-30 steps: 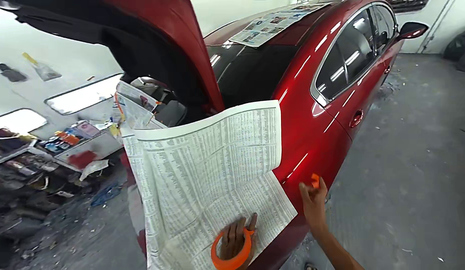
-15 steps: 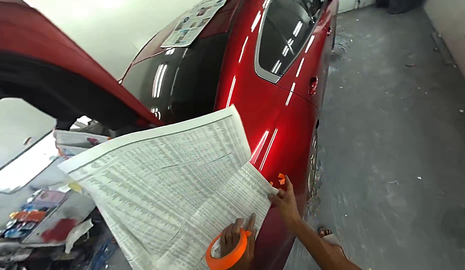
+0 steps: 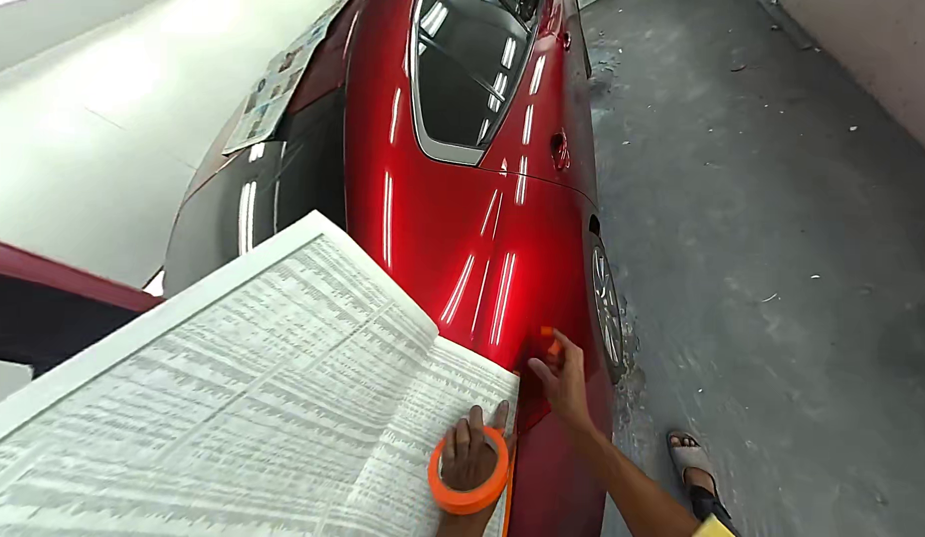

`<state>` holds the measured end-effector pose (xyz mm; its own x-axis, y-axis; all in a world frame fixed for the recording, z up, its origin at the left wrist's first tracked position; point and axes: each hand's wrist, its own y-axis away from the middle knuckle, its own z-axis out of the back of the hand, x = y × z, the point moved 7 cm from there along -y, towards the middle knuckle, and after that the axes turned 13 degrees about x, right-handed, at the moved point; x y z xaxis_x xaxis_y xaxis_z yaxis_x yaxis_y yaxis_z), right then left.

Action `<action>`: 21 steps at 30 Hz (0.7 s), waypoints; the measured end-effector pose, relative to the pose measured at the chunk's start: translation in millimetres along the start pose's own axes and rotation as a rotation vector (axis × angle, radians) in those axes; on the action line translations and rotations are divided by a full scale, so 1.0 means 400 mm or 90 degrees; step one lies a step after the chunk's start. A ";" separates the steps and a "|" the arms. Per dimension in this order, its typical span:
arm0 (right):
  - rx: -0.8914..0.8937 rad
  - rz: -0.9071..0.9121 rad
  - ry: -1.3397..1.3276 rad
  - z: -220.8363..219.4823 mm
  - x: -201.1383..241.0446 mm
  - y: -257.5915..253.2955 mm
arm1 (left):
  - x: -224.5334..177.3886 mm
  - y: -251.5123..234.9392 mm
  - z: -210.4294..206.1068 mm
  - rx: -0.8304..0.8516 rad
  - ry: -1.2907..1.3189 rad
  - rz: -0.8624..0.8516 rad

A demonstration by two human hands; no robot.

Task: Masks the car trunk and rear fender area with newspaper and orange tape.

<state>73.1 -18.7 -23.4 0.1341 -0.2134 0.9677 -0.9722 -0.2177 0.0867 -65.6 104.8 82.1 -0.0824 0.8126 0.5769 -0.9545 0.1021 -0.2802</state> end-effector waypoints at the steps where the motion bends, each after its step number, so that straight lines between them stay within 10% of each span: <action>1: 0.000 0.023 -0.019 0.019 -0.008 0.006 | -0.001 -0.025 -0.006 -0.001 0.000 0.000; 10: 0.301 0.064 0.072 -0.053 -0.018 0.030 | -0.015 -0.102 -0.007 -0.012 0.035 0.049; 21: 0.253 -0.032 0.089 -0.010 -0.021 -0.140 | -0.011 -0.092 -0.015 0.010 0.005 0.025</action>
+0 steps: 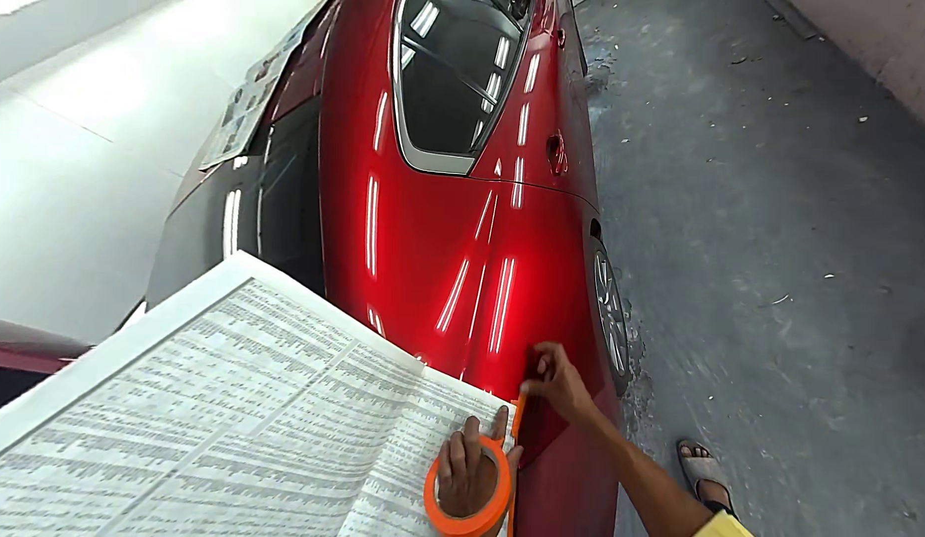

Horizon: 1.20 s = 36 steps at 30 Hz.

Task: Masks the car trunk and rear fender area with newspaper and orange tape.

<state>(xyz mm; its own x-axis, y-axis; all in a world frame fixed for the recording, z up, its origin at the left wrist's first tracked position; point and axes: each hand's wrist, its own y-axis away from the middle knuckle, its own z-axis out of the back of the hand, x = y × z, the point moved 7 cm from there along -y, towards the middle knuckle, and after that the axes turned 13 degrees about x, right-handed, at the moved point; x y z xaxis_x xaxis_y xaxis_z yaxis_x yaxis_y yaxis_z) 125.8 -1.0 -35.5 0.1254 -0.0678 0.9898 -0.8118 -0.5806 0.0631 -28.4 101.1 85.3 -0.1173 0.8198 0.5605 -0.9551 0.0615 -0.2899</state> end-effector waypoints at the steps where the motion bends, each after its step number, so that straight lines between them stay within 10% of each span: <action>1: 0.009 -0.030 -0.003 0.012 -0.005 -0.017 | 0.001 0.002 -0.001 0.001 0.001 -0.002; 9: -0.214 0.115 0.145 -0.181 -0.011 0.183 | 0.050 0.010 0.047 0.006 0.290 0.011; 15: -0.041 0.083 0.087 -0.190 0.007 0.335 | 0.067 0.046 0.211 0.051 0.622 0.028; 21: 0.190 0.204 -0.044 -0.311 0.095 0.616 | -0.033 0.326 0.203 0.363 1.240 0.282; 30: 0.320 -0.040 -0.136 -0.434 -0.010 0.791 | 0.073 0.458 0.135 0.745 0.857 0.167; 36: 0.037 -0.096 -0.464 -0.421 -0.017 0.764 | 0.015 0.300 0.134 0.585 0.585 0.002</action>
<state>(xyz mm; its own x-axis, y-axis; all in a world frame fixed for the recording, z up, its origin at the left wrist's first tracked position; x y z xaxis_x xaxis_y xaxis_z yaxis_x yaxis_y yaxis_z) -219.0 -41.4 -1.3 0.5953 -0.4932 0.6343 -0.7274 -0.6662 0.1647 -158.5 83.0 95.3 -0.2409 0.9296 -0.2788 -0.8336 -0.0510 0.5500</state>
